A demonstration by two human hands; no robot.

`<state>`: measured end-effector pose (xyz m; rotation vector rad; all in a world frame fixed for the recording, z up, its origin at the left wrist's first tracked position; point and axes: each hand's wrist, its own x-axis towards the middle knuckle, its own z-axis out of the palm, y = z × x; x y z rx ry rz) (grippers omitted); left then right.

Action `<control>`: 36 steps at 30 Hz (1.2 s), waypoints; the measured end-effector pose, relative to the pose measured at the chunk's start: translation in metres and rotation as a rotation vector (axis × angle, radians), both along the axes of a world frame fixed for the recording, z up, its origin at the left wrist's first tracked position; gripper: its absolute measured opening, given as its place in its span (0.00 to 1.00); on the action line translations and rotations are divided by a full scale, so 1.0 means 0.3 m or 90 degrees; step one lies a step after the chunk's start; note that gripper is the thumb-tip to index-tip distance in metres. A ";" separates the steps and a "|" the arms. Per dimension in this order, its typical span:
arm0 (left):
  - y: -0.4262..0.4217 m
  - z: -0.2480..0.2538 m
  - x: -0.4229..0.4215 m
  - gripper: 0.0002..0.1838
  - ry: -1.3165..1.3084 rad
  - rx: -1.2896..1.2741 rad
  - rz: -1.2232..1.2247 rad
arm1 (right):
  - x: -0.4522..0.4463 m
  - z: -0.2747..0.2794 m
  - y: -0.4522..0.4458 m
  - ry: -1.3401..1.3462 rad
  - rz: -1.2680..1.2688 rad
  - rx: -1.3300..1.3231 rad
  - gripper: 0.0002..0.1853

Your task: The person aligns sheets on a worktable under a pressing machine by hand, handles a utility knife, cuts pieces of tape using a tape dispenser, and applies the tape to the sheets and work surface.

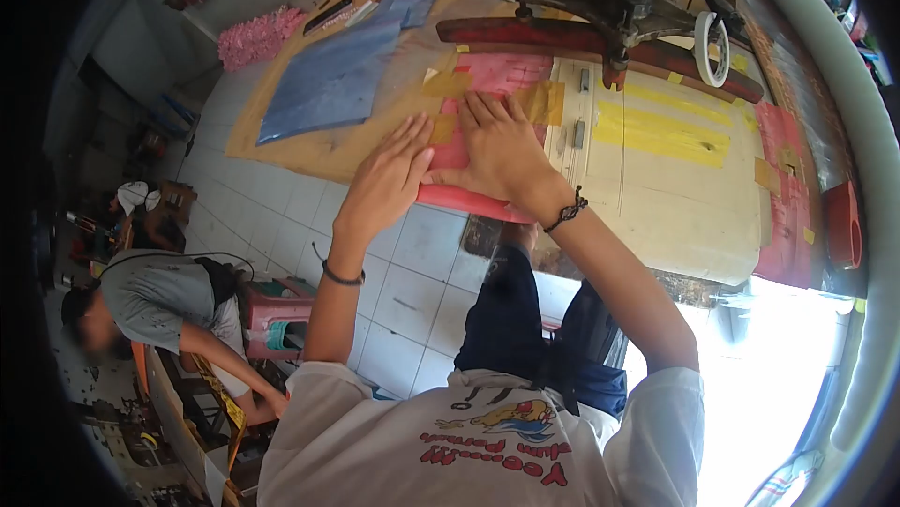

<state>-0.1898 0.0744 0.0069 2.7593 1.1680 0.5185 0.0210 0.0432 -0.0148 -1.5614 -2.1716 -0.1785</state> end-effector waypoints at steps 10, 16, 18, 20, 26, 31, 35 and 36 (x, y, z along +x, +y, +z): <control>0.373 -0.001 0.079 0.32 0.087 -0.015 -0.059 | -0.010 0.010 -0.014 -0.007 -0.001 0.018 0.60; 0.432 0.010 0.107 0.35 0.148 0.047 -0.001 | -0.010 0.013 -0.016 0.005 0.006 0.036 0.58; 0.429 0.004 0.117 0.35 0.117 0.063 -0.046 | -0.001 0.017 0.002 0.005 0.006 0.053 0.58; 0.394 -0.051 0.110 0.34 0.086 -0.009 -0.091 | -0.004 0.008 -0.007 0.005 0.005 0.047 0.58; 0.366 -0.048 0.140 0.31 0.180 0.065 -0.081 | -0.011 0.012 -0.009 0.042 0.009 0.044 0.57; 0.334 -0.020 0.138 0.31 0.125 -0.024 -0.064 | -0.009 0.008 -0.021 0.008 0.012 0.079 0.51; 0.270 -0.034 0.155 0.32 0.179 0.012 -0.003 | 0.063 0.131 -0.177 0.021 0.063 0.126 0.40; 0.248 -0.080 0.146 0.34 0.068 -0.028 -0.029 | 0.111 0.186 -0.250 0.059 0.052 0.132 0.35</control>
